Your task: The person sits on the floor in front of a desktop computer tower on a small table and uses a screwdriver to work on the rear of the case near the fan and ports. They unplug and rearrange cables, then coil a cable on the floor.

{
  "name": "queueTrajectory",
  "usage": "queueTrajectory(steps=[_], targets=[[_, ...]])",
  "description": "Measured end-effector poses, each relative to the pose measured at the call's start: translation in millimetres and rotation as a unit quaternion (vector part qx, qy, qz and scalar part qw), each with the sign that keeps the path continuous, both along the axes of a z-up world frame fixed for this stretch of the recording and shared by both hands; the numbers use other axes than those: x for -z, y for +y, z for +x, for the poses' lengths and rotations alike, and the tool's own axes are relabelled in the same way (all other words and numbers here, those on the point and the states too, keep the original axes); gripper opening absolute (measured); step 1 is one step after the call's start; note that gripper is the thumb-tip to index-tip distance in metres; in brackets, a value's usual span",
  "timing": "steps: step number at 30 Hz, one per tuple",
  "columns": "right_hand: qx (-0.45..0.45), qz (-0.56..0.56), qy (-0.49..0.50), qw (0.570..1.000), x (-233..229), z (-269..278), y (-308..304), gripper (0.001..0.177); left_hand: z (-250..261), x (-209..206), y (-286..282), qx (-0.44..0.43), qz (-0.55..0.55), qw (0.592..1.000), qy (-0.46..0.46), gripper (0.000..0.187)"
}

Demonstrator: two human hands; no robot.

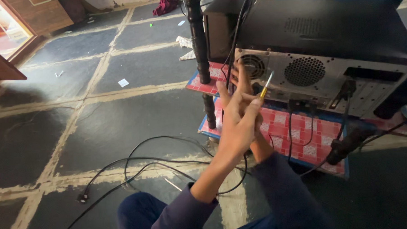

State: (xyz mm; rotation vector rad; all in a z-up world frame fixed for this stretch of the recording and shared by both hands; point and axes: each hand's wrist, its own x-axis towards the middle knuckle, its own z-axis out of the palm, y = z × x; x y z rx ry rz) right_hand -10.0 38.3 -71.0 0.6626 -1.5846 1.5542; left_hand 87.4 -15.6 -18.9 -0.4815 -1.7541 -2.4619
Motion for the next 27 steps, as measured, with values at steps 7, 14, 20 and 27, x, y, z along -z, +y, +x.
queueTrajectory(steps=[7,14,20,27], targets=[[0.038,0.033,-0.057,0.997,30.4,-46.4,-37.4,0.019,13.5,14.5,-7.6,0.021,-0.004,1.000,-0.023,0.014],[-0.148,-0.113,-0.199,0.962,29.8,24.2,31.6,0.011,22.6,17.0,-11.0,0.043,-0.015,0.999,-0.011,0.013],[0.362,0.164,-0.213,0.893,-14.1,76.3,91.7,0.021,20.5,15.4,-5.3,0.060,0.011,0.997,-0.036,0.011],[0.492,0.413,0.026,0.766,-64.9,61.2,155.1,0.035,-15.9,15.3,-3.2,0.025,-0.004,0.997,-0.077,0.016]])
